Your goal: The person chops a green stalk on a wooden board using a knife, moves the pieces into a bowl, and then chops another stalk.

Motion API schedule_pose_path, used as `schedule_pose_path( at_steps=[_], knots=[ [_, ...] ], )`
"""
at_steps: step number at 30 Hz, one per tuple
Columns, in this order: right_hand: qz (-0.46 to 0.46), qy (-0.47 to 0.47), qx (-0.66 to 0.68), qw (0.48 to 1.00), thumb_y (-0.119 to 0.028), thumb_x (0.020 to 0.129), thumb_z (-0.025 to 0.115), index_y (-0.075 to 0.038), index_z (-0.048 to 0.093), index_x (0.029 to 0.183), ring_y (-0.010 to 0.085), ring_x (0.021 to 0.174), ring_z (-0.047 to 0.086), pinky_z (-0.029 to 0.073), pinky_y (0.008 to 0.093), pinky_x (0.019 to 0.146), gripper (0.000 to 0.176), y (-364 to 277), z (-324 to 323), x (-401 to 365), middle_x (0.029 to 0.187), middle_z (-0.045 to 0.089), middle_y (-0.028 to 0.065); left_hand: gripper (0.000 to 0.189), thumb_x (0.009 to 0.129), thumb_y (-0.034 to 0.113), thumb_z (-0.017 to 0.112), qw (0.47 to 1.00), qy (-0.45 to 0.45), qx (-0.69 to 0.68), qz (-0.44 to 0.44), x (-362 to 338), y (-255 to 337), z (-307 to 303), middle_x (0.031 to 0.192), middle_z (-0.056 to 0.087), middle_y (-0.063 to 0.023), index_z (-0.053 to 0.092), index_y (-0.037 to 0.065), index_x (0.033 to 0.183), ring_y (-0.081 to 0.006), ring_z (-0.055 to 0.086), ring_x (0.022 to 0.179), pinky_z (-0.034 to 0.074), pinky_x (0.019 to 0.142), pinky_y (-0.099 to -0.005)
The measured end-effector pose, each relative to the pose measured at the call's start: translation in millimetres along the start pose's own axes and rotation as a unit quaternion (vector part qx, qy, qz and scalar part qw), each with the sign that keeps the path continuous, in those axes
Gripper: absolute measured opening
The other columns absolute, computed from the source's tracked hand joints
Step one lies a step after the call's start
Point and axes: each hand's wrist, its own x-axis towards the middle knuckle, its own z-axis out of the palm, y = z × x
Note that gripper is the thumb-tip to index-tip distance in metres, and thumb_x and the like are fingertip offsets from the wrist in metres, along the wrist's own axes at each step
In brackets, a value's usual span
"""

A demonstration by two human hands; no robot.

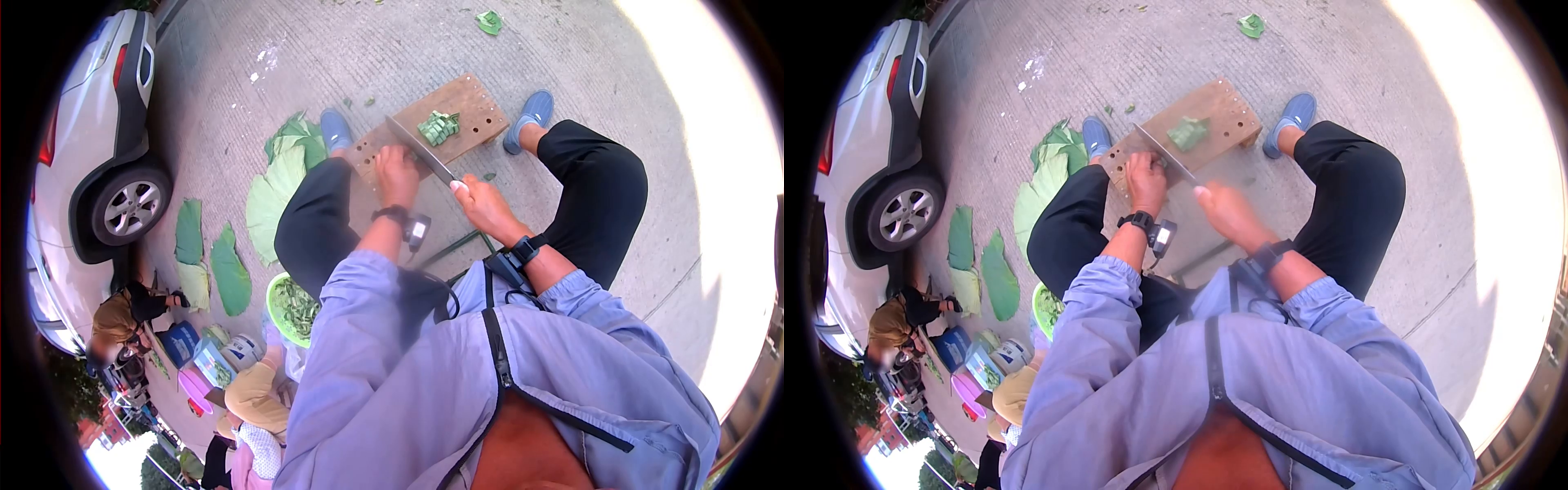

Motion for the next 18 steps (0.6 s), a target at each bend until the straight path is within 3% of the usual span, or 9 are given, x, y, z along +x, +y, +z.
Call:
schedule_pose_path(
  at_steps=[14,18],
  knots=[
    [0.012,0.014,-0.018,1.0,-0.042,0.103,0.045,0.002,0.06,0.093,0.05,0.083,0.061,0.045,0.0563,0.074,0.047,0,-10,-7,0.086,0.064,0.0303,0.014,0.079,0.001,0.059,0.999,-0.03,-0.007,-0.017,2,0,-5,0.096,0.062,-0.0143,0.068,0.005,0.09,-0.0363,0.057,0.097,0.045,0.087,-0.0456],
    [0.014,0.021,-0.011,1.0,-0.043,0.102,0.046,0.001,0.059,0.094,0.0504,0.083,0.061,0.044,0.0568,0.073,0.047,4,-13,-8,0.086,0.064,0.0302,0.016,0.077,0.003,0.068,0.998,-0.034,0.012,-0.048,2,-4,-2,0.098,0.064,-0.0141,0.068,0.006,0.093,-0.0351,0.058,0.099,0.046,0.089,-0.0443]
  ],
)
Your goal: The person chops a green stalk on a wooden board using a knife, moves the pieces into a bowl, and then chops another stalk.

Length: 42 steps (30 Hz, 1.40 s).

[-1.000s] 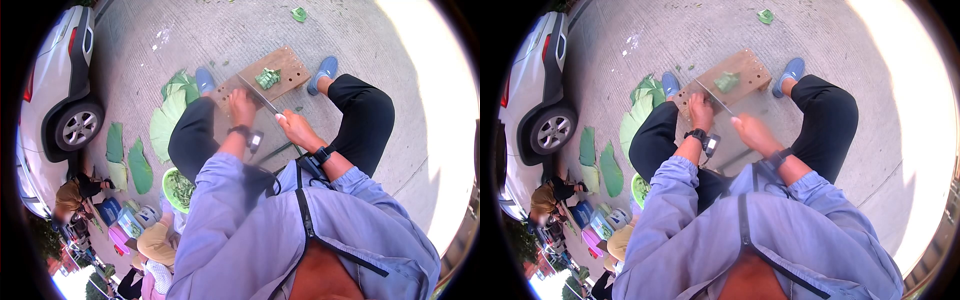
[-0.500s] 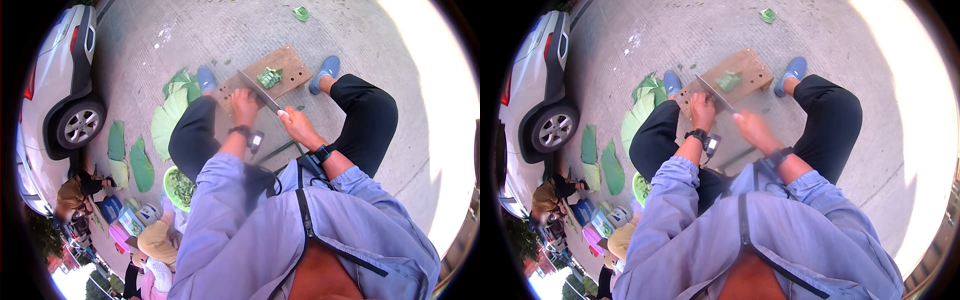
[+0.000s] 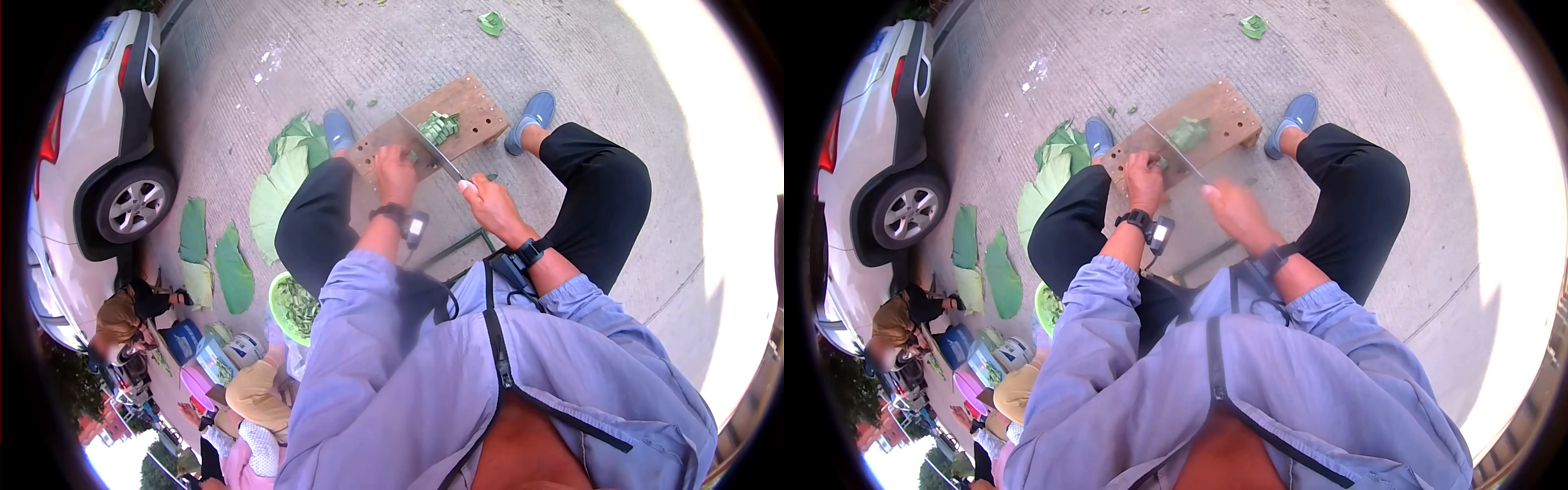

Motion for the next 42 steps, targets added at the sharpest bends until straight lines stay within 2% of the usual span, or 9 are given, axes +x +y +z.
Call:
schedule_pose_path(
  at_steps=[8,10,13,17,20,23,28,37,42],
  knots=[
    [-0.008,-0.003,-0.005,1.0,-0.043,0.102,0.046,0.001,0.059,0.094,0.0508,0.083,0.061,0.044,0.0575,0.073,0.047,3,0,-1,0.085,0.064,0.0309,0.021,0.078,0.007,0.073,0.998,-0.026,0.035,-0.034,2,5,-10,0.1,0.065,-0.0146,0.07,0.006,0.099,-0.0352,0.059,0.099,0.047,0.091,-0.0437],
    [-0.023,0.018,0.006,1.0,-0.042,0.102,0.05,0.001,0.054,0.088,0.0507,0.078,0.059,0.044,0.0556,0.071,0.045,6,2,0,0.077,0.061,0.0297,0.023,0.081,0.007,0.065,0.996,-0.058,0.022,-0.065,2,8,-13,0.105,0.063,-0.0169,0.068,0.005,0.103,-0.0387,0.056,0.103,0.045,0.091,-0.047],
    [-0.017,0.004,-0.001,1.0,-0.043,0.101,0.047,0.002,0.06,0.094,0.0509,0.082,0.061,0.044,0.0579,0.073,0.047,1,-1,-2,0.085,0.063,0.0312,0.023,0.08,0.009,0.067,0.995,-0.076,0.026,-0.064,4,5,-13,0.104,0.064,-0.0182,0.07,0.005,0.103,-0.0394,0.058,0.104,0.045,0.093,-0.0476],
    [-0.017,-0.009,-0.003,1.0,-0.041,0.101,0.047,0.002,0.06,0.094,0.0509,0.082,0.062,0.045,0.0586,0.073,0.045,-4,-4,-6,0.085,0.064,0.0308,0.022,0.079,0.01,0.069,0.993,-0.088,0.037,-0.076,8,0,-10,0.101,0.065,-0.0187,0.071,0.005,0.1,-0.0399,0.058,0.104,0.046,0.094,-0.0479],
    [-0.034,-0.009,-0.006,0.999,-0.04,0.101,0.047,0.002,0.06,0.097,0.0514,0.085,0.063,0.046,0.0587,0.076,0.044,-1,-1,-4,0.087,0.065,0.0318,0.019,0.079,0.012,0.07,0.99,-0.093,0.082,-0.072,7,2,-10,0.098,0.066,-0.0186,0.072,0.006,0.097,-0.0392,0.059,0.1,0.046,0.092,-0.0468],
    [0.016,-0.022,-0.032,0.999,-0.04,0.101,0.045,0.001,0.062,0.102,0.053,0.088,0.063,0.048,0.0581,0.078,0.045,13,7,4,0.09,0.065,0.0348,0.019,0.078,0.011,0.071,0.99,-0.09,0.097,-0.047,1,5,-9,0.1,0.066,-0.0162,0.071,0.008,0.096,-0.0365,0.059,0.102,0.045,0.091,-0.0471],
    [-0.011,-0.015,-0.021,1.0,-0.041,0.101,0.046,0.002,0.06,0.098,0.0532,0.085,0.063,0.047,0.0581,0.075,0.045,14,10,7,0.084,0.064,0.0334,0.021,0.079,0.005,0.066,0.989,-0.078,0.122,-0.028,-7,14,-9,0.1,0.064,-0.0106,0.069,0.01,0.099,-0.0333,0.056,0.107,0.041,0.09,-0.048],
    [-0.008,-0.015,0.01,1.0,-0.039,0.102,0.047,0.002,0.053,0.086,0.0519,0.075,0.06,0.042,0.0573,0.067,0.044,20,16,8,0.074,0.06,0.0301,0.02,0.077,0.004,0.065,0.989,-0.067,0.128,0.042,-12,27,-22,0.097,0.064,-0.0147,0.064,0.006,0.097,-0.0357,0.06,0.098,0.044,0.087,-0.0489],
    [-0.012,-0.014,0.015,1.0,-0.04,0.102,0.048,0.002,0.052,0.086,0.0517,0.075,0.059,0.042,0.0562,0.066,0.045,26,20,10,0.074,0.06,0.0299,0.02,0.077,0.002,0.063,0.991,-0.084,0.107,-0.001,-11,32,-26,0.101,0.064,-0.0188,0.064,0.003,0.097,-0.0395,0.062,0.099,0.049,0.084,-0.0519]
  ],
)
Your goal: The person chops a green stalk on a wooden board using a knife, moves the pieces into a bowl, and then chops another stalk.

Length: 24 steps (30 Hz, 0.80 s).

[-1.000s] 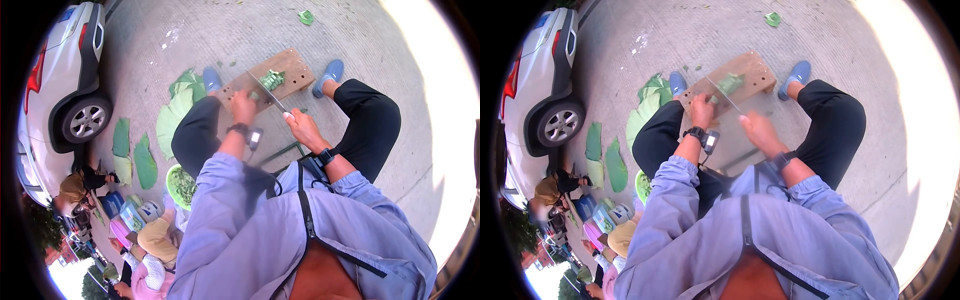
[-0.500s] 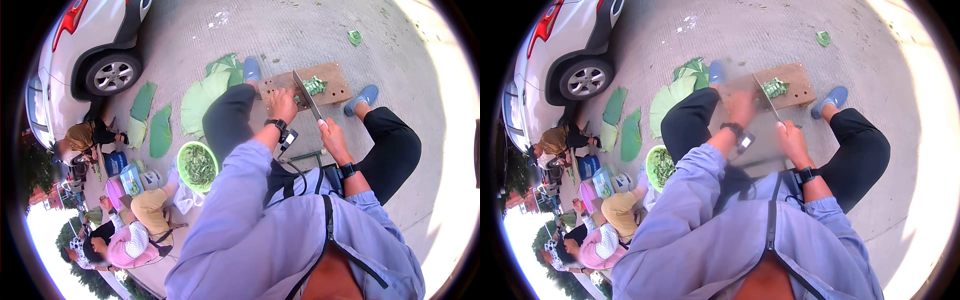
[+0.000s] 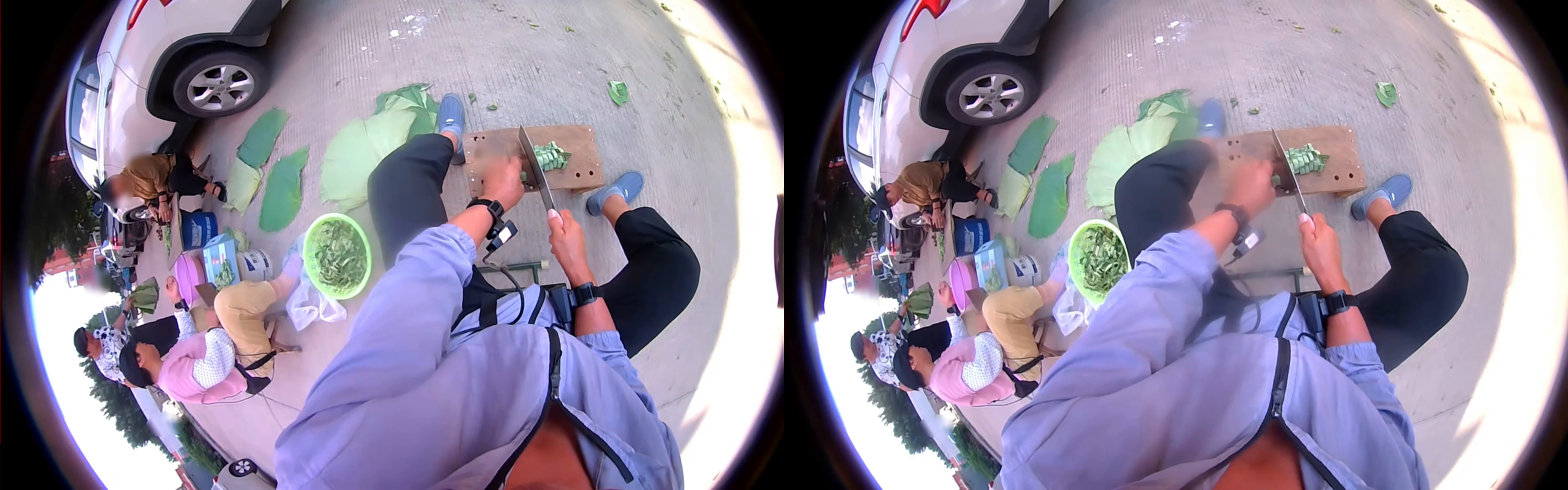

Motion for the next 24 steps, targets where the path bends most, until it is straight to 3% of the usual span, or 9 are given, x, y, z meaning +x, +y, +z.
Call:
schedule_pose_path(
  at_steps=[4,7,9,10,11,12,15,24],
  knots=[
    [-0.022,0.005,-0.006,1.0,-0.039,0.103,0.048,0.002,0.052,0.086,0.0521,0.074,0.058,0.042,0.0561,0.065,0.045,6,5,5,0.074,0.059,0.0299,0.019,0.08,-0.001,0.06,0.985,-0.016,-0.129,-0.11,-7,8,-3,0.101,0.066,-0.0227,0.062,0.002,0.098,-0.043,0.064,0.098,0.051,0.082,-0.0519],
    [-0.026,0.003,-0.004,1.0,-0.04,0.102,0.048,0.002,0.051,0.086,0.0507,0.071,0.058,0.042,0.0562,0.065,0.045,7,5,7,0.072,0.059,0.0291,0.016,0.079,0.006,0.068,0.949,-0.025,-0.265,-0.169,-14,-5,23,0.093,0.071,-0.0204,0.064,0.002,0.094,-0.0402,0.069,0.091,0.053,0.079,-0.0476],
    [-0.015,-0.01,-0.005,1.0,-0.041,0.103,0.048,0.0,0.051,0.086,0.0409,0.057,0.06,0.044,0.051,0.057,0.045,2,4,7,0.064,0.058,0.023,0.018,0.078,0.007,0.071,0.938,-0.032,-0.295,-0.181,-23,-2,18,0.093,0.071,-0.0206,0.064,0.001,0.093,-0.0391,0.069,0.091,0.053,0.078,-0.0463],
    [-0.022,-0.014,-0.004,1.0,-0.041,0.103,0.048,0.0,0.051,0.086,0.0409,0.057,0.06,0.044,0.051,0.057,0.045,-1,4,6,0.064,0.058,0.023,0.019,0.077,0.009,0.074,0.925,-0.044,-0.326,-0.189,-27,0,15,0.093,0.071,-0.0208,0.065,0.001,0.092,-0.038,0.069,0.09,0.053,0.077,-0.0449],
    [-0.002,-0.016,0.023,1.0,-0.041,0.103,0.049,-0.004,0.049,0.085,0.0269,0.05,0.053,0.041,0.041,0.048,0.041,-7,2,4,0.061,0.052,0.0123,0.02,0.075,0.008,0.078,0.917,-0.022,-0.356,-0.178,-31,-6,29,0.087,0.07,-0.0177,0.065,0.001,0.088,-0.0307,0.07,0.082,0.053,0.073,-0.0412],
    [0.018,-0.017,0.049,0.998,-0.041,0.103,0.049,-0.008,0.047,0.084,0.0128,0.043,0.047,0.037,0.031,0.038,0.038,-9,3,3,0.057,0.047,0.0016,0.02,0.075,0.008,0.078,0.918,-0.015,-0.354,-0.18,-34,-4,30,0.087,0.07,-0.0177,0.065,0.001,0.088,-0.0307,0.07,0.082,0.053,0.073,-0.0412],
    [0.013,-0.017,0.061,0.998,-0.04,0.103,0.049,-0.008,0.047,0.084,0.0127,0.041,0.046,0.036,0.0315,0.038,0.037,-12,2,3,0.057,0.047,0.0014,0.021,0.072,0.004,0.081,0.847,-0.029,-0.469,-0.248,-52,3,28,0.08,0.067,-0.0082,0.065,0.001,0.086,-0.0181,0.064,0.075,0.052,0.069,-0.0348],
    [0.052,-0.037,0.065,0.996,-0.042,0.104,0.049,-0.009,0.047,0.085,0.0145,0.04,0.045,0.035,0.0331,0.036,0.038,-27,1,1,0.057,0.046,0.0027,0.022,0.069,-0.001,0.08,0.81,-0.008,-0.505,-0.299,-89,9,26,0.079,0.067,-0.0075,0.063,0.004,0.081,-0.0184,0.063,0.076,0.051,0.068,-0.0367]
  ],
)
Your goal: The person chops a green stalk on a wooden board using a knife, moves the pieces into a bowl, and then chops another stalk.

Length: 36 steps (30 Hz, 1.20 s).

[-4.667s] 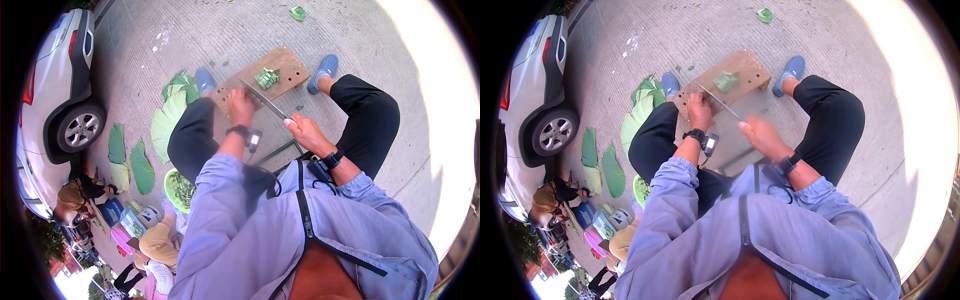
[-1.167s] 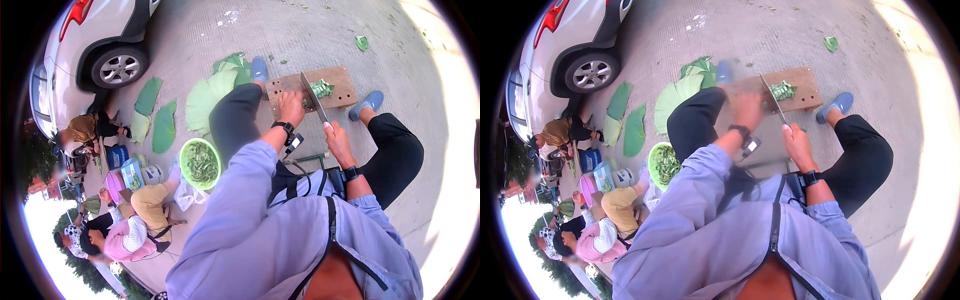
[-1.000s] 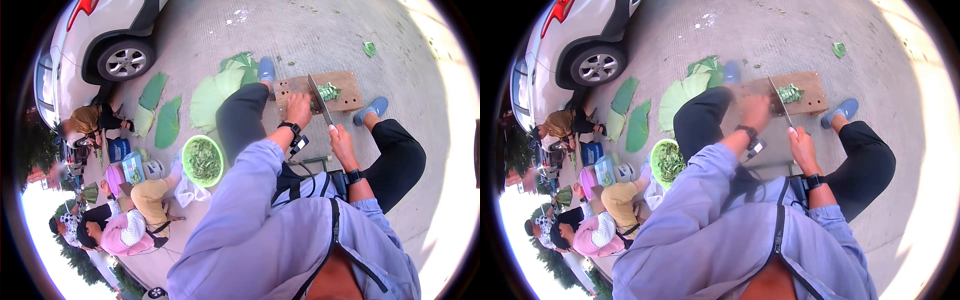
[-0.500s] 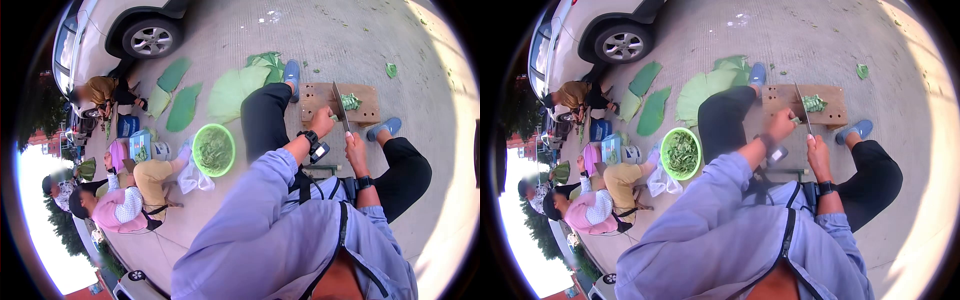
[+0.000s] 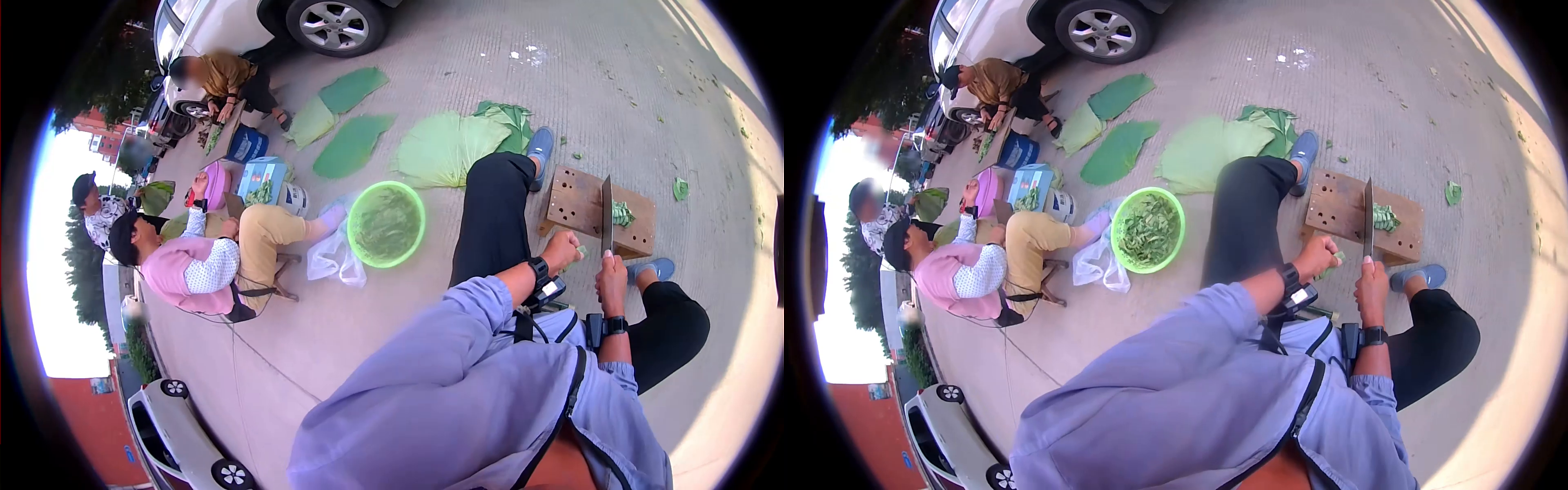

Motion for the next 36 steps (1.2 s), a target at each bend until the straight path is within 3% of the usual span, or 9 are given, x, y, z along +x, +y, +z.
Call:
schedule_pose_path(
  at_steps=[3,16,18,25,27,34,36],
  knots=[
    [-0.006,0.013,0.003,1.0,-0.042,0.104,0.047,-0.009,0.048,0.085,0.0116,0.04,0.042,0.031,0.0286,0.036,0.038,-3,4,-3,0.055,0.044,0.0002,0.021,0.072,-0.001,0.079,1.0,0.006,0.016,0.0,2,-6,-6,0.079,0.065,-0.0075,0.062,0.005,0.082,-0.0189,0.063,0.074,0.05,0.067,-0.0362],
    [0.021,0.002,0.077,0.997,-0.045,0.102,0.049,-0.012,0.049,0.085,0.0124,0.042,0.043,0.031,0.0291,0.037,0.036,0,6,-1,0.06,0.047,0.001,0.022,0.07,0.004,0.081,0.992,0.044,0.114,0.038,-2,-7,-14,0.077,0.067,-0.0093,0.062,0.006,0.081,-0.0205,0.064,0.075,0.051,0.068,-0.0381],
    [0.025,-0.005,0.095,0.995,-0.046,0.102,0.049,-0.013,0.048,0.084,0.0129,0.042,0.043,0.031,0.0293,0.037,0.037,5,5,2,0.061,0.047,0.0012,0.023,0.068,0.01,0.08,0.99,0.047,0.129,0.032,-7,-2,-15,0.086,0.071,-0.0152,0.064,0.008,0.085,-0.033,0.07,0.084,0.053,0.074,-0.0432],
    [0.024,0.003,0.092,0.995,-0.046,0.102,0.048,-0.013,0.047,0.082,0.0136,0.042,0.044,0.032,0.0298,0.036,0.039,6,5,-1,0.06,0.047,0.0019,0.023,0.069,0.01,0.078,0.991,0.045,0.113,0.052,-4,-8,-12,0.088,0.071,-0.0163,0.064,0.008,0.087,-0.0345,0.069,0.086,0.053,0.076,-0.044],
    [0.027,-0.019,0.1,0.994,-0.046,0.101,0.047,-0.009,0.052,0.093,0.015,0.042,0.047,0.034,0.0311,0.036,0.038,10,3,2,0.062,0.05,0.004,0.022,0.07,0.01,0.078,0.99,0.047,0.12,0.061,-3,-8,-11,0.088,0.071,-0.0168,0.064,0.008,0.088,-0.0351,0.069,0.086,0.053,0.076,-0.0444],
    [0.014,-0.009,0.079,0.997,-0.046,0.101,0.047,-0.009,0.051,0.093,0.0149,0.042,0.047,0.033,0.0307,0.036,0.038,11,4,2,0.062,0.05,0.0041,0.022,0.071,0.01,0.077,0.988,0.051,0.122,0.075,-8,-5,-13,0.088,0.071,-0.0171,0.064,0.008,0.087,-0.0356,0.069,0.086,0.053,0.076,-0.0448],
    [0.001,0.003,0.081,0.997,-0.046,0.102,0.048,-0.01,0.049,0.082,0.0162,0.041,0.045,0.035,0.032,0.038,0.041,8,5,0,0.06,0.049,0.0054,0.022,0.071,0.011,0.078,0.989,0.051,0.125,0.065,-9,-4,-13,0.089,0.071,-0.0172,0.064,0.008,0.087,-0.0357,0.069,0.087,0.053,0.076,-0.0449]
  ],
)
